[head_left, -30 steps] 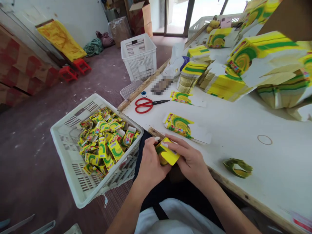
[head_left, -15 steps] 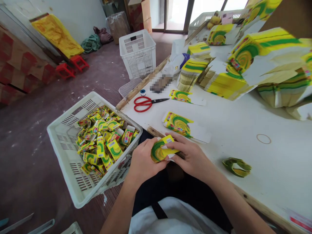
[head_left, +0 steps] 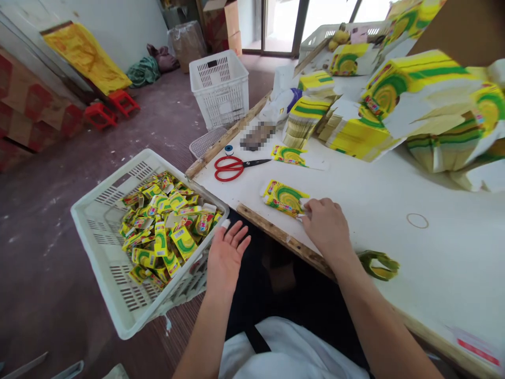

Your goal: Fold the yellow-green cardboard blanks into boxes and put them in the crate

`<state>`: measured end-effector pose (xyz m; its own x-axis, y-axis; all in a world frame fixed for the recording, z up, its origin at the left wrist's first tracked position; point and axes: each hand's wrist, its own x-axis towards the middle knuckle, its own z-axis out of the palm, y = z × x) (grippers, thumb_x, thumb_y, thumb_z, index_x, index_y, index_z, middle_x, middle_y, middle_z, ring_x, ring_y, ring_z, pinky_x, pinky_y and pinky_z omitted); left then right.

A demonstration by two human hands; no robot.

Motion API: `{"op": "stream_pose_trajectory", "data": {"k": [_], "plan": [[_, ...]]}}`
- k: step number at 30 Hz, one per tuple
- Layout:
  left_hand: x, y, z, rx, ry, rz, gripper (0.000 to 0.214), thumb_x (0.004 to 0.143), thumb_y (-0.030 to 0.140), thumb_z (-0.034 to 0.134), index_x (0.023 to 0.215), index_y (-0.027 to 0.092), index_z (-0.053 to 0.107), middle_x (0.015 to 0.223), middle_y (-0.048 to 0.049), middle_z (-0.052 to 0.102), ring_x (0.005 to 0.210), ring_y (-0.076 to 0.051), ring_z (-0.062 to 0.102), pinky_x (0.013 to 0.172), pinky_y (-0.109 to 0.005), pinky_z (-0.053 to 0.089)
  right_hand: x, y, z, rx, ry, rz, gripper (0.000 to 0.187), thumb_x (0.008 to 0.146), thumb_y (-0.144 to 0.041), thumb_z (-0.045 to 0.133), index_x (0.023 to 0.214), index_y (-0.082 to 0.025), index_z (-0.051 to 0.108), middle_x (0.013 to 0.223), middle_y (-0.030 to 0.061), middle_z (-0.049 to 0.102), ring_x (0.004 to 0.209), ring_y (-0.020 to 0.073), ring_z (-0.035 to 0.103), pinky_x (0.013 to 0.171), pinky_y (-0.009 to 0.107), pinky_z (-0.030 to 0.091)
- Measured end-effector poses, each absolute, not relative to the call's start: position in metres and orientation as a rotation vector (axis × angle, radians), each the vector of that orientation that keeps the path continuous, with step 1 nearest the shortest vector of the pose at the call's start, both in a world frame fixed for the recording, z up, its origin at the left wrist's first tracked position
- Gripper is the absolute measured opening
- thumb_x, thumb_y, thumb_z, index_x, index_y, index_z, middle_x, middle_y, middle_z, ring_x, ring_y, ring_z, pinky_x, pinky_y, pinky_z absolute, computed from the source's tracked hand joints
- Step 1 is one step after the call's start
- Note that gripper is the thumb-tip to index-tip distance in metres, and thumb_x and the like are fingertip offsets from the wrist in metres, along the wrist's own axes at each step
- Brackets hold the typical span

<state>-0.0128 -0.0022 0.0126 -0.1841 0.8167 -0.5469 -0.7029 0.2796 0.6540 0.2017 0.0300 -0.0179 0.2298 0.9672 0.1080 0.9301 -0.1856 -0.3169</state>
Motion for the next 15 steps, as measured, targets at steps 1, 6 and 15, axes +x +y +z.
{"op": "stream_pose_trajectory", "data": {"k": [1, 6, 15], "plan": [[-0.01, -0.004, 0.01, 0.192, 1.107, 1.328, 0.025, 0.087, 0.038, 0.062, 0.099, 0.016, 0.06, 0.098, -0.0098, 0.073, 0.083, -0.017, 0.072, 0.072, -0.028, 0.058, 0.2, 0.03, -0.02, -2.195, -1.769, 0.151, 0.016, 0.079, -0.011, 0.06, 0.094, -0.014, 0.065, 0.095, 0.0162, 0.066, 0.092, 0.0316, 0.061, 0.081, 0.043, 0.049], [-0.005, -0.009, 0.002, 0.379, 1.09, 1.289, 0.041, 0.069, 0.039, 0.08, 0.1, 0.017, 0.065, 0.083, -0.0012, 0.071, 0.068, -0.01, 0.067, 0.062, -0.019, 0.052, 0.196, 0.03, -0.025, -2.182, -1.775, 0.131, 0.02, 0.076, -0.012, 0.059, 0.095, -0.014, 0.059, 0.094, 0.0185, 0.067, 0.09, 0.033, 0.061, 0.079, 0.044, 0.048], [0.002, -0.023, -0.002, 0.515, 1.053, 1.124, 0.048, 0.065, 0.047, 0.083, 0.099, 0.017, 0.068, 0.085, -0.0041, 0.072, 0.07, -0.012, 0.066, 0.066, -0.023, 0.052, 0.2, 0.023, -0.011, -1.899, -1.497, 0.502, 0.022, 0.07, -0.015, 0.056, 0.089, -0.023, 0.052, 0.08, 0.0036, 0.067, 0.069, 0.0223, 0.063, 0.066, 0.035, 0.049]]}}
